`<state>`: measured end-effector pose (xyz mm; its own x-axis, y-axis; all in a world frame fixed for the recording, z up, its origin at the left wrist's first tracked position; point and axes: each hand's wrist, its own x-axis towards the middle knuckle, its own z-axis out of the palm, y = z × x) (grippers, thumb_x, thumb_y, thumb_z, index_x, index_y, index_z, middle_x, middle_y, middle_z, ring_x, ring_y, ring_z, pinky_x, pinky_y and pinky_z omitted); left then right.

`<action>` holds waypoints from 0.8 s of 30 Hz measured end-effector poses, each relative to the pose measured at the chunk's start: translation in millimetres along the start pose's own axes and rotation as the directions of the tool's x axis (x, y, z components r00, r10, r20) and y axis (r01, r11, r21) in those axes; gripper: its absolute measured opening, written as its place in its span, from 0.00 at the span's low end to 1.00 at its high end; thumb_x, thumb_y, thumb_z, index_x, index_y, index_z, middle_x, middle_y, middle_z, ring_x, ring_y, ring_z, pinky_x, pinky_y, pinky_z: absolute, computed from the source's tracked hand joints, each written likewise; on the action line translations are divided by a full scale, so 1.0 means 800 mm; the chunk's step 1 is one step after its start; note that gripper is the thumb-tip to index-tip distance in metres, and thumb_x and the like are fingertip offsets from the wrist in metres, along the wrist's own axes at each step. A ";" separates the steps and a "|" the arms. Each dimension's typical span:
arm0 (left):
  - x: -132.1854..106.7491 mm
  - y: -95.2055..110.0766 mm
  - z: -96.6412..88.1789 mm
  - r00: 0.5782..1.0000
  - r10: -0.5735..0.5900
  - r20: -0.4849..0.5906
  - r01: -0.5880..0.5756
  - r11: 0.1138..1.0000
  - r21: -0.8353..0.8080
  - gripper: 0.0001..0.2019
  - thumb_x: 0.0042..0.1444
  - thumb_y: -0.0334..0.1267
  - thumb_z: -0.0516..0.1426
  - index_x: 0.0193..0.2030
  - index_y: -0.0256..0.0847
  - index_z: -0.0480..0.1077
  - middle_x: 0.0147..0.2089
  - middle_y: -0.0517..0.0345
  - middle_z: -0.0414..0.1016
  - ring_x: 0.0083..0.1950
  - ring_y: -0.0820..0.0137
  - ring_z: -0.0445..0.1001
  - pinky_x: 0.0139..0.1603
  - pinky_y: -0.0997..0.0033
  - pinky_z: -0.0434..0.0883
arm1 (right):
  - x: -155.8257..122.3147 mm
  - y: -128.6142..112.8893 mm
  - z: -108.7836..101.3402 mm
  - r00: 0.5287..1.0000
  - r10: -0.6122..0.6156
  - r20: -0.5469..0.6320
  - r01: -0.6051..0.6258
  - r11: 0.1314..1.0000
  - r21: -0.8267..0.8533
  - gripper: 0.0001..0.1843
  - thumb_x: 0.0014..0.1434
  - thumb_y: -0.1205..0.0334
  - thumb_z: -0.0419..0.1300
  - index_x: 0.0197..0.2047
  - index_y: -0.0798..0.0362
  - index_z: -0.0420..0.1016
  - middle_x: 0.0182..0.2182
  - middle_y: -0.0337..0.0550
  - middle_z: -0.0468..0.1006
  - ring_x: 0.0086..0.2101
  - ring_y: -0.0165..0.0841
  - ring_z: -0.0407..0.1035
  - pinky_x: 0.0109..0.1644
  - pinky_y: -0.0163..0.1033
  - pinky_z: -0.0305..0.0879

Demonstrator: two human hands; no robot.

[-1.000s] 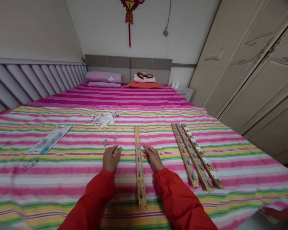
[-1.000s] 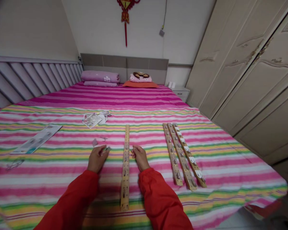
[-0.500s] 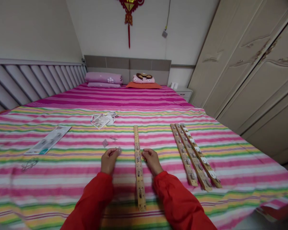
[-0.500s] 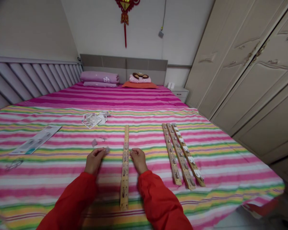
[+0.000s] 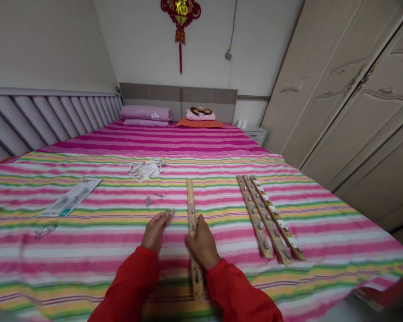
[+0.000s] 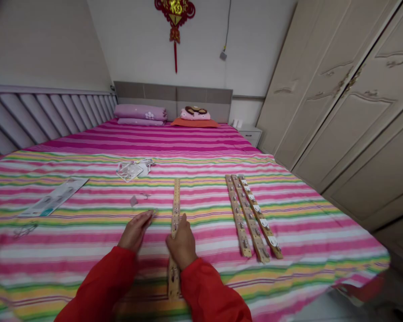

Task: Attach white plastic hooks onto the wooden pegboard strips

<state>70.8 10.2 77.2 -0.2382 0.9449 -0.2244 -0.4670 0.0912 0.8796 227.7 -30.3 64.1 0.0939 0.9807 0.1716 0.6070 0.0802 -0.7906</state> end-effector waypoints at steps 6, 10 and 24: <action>-0.022 0.011 0.018 0.977 -0.123 0.176 0.132 0.991 -0.039 0.13 0.40 0.38 0.67 0.33 0.38 0.72 0.48 0.50 0.77 0.49 0.64 0.75 0.49 0.65 0.71 | -0.025 0.003 -0.012 0.995 0.044 0.094 -0.044 0.999 0.001 0.44 0.47 0.63 0.60 0.65 0.63 0.50 0.51 0.61 0.71 0.49 0.50 0.67 0.47 0.47 0.65; -0.031 0.012 0.028 0.967 0.044 0.251 -0.067 0.994 0.084 0.13 0.41 0.42 0.66 0.31 0.37 0.71 0.55 0.48 0.72 0.55 0.60 0.71 0.54 0.62 0.69 | -0.017 0.003 -0.027 1.000 -0.025 0.014 0.024 0.993 0.113 0.37 0.51 0.54 0.61 0.62 0.57 0.58 0.48 0.55 0.73 0.47 0.46 0.68 0.47 0.46 0.65; -0.033 0.030 0.052 0.688 0.212 0.694 -0.610 0.687 0.395 0.03 0.45 0.29 0.56 0.26 0.39 0.66 0.48 0.47 0.70 0.51 0.65 0.71 0.51 0.65 0.69 | 0.057 -0.006 -0.064 0.931 -0.095 0.354 -0.249 0.545 0.801 0.22 0.39 0.58 0.71 0.40 0.52 0.77 0.25 0.36 0.76 0.22 0.27 0.66 0.24 0.33 0.61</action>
<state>101.3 0.2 121.6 0.3288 0.8874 0.3231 0.1603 -0.3896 0.9069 269.6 4.7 106.0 -0.2494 0.9680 0.0269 -0.3246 -0.0574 -0.9441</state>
